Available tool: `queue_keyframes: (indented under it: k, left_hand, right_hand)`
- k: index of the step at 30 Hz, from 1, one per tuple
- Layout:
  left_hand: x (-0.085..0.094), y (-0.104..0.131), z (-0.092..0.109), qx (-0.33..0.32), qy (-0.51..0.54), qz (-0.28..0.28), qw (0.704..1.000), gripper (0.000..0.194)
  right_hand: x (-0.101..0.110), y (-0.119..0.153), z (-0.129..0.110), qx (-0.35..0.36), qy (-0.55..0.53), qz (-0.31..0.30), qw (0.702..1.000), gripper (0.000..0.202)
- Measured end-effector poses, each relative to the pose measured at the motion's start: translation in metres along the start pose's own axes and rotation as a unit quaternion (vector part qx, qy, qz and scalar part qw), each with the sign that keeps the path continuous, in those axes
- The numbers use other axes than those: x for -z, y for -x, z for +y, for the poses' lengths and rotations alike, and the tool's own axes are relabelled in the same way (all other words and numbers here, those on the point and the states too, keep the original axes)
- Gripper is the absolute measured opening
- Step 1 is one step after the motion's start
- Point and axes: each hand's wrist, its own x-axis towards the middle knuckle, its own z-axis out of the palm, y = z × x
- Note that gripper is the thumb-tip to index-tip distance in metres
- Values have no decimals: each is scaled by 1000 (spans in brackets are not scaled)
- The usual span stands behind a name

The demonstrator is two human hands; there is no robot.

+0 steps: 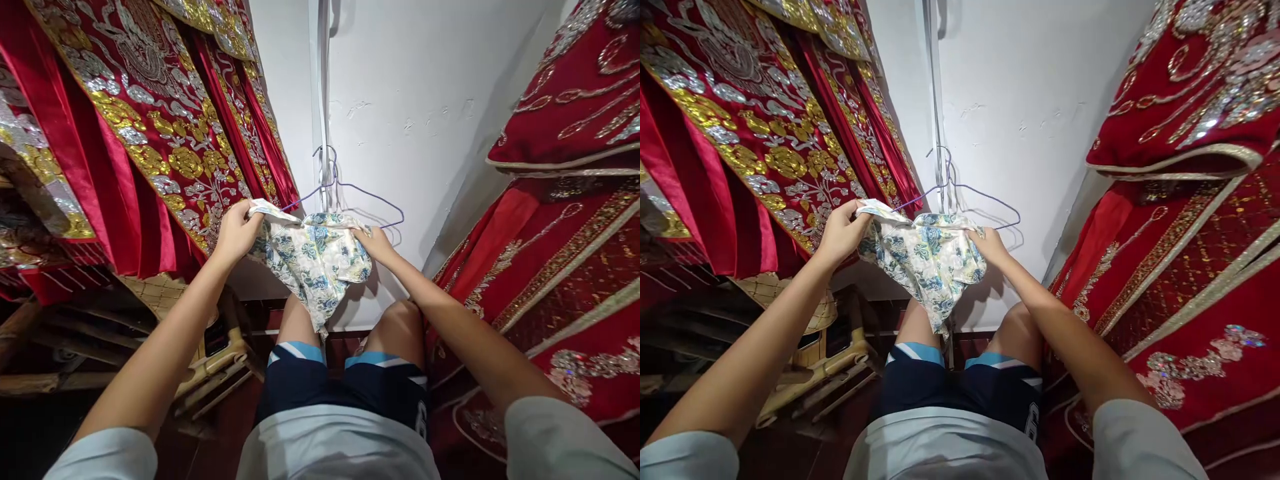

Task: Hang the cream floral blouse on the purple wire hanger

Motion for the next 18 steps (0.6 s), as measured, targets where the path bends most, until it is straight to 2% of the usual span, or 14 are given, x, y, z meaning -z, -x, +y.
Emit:
queue_keyframes:
  k: [2, 5, 8, 10, 12, 14, 16, 18]
  left_hand:
    - [-6, -11, 7, -22, 7, -9, 1000, 15]
    - [-20, -28, 21, -74, 15, -61, 995, 14]
    - [-33, -38, 33, -129, -82, -80, 985, 28]
    - [-35, -42, 35, -147, -173, -74, 971, 24]
    - [-34, -45, 30, -161, -224, -87, 957, 17]
    - [-30, -48, 23, -178, -239, -108, 948, 18]
    - [-28, -50, 18, -193, -237, -112, 946, 21]
    - [-28, -52, 15, -202, -230, -111, 945, 22]
  right_hand:
    - [11, 2, -9, 8, 14, -2, 1000, 33]
    - [9, 9, -23, 25, 24, -25, 999, 31]
    - [0, 20, -31, 43, 25, -33, 998, 32]
    - [3, 25, -31, 72, 20, -30, 997, 29]
    - [16, 26, -27, 115, 20, 5, 993, 32]
    - [36, 22, -21, 146, 36, 72, 986, 49]
    - [56, 14, -16, 139, 60, 123, 981, 60]
    - [72, 3, -16, 101, 87, 104, 986, 50]
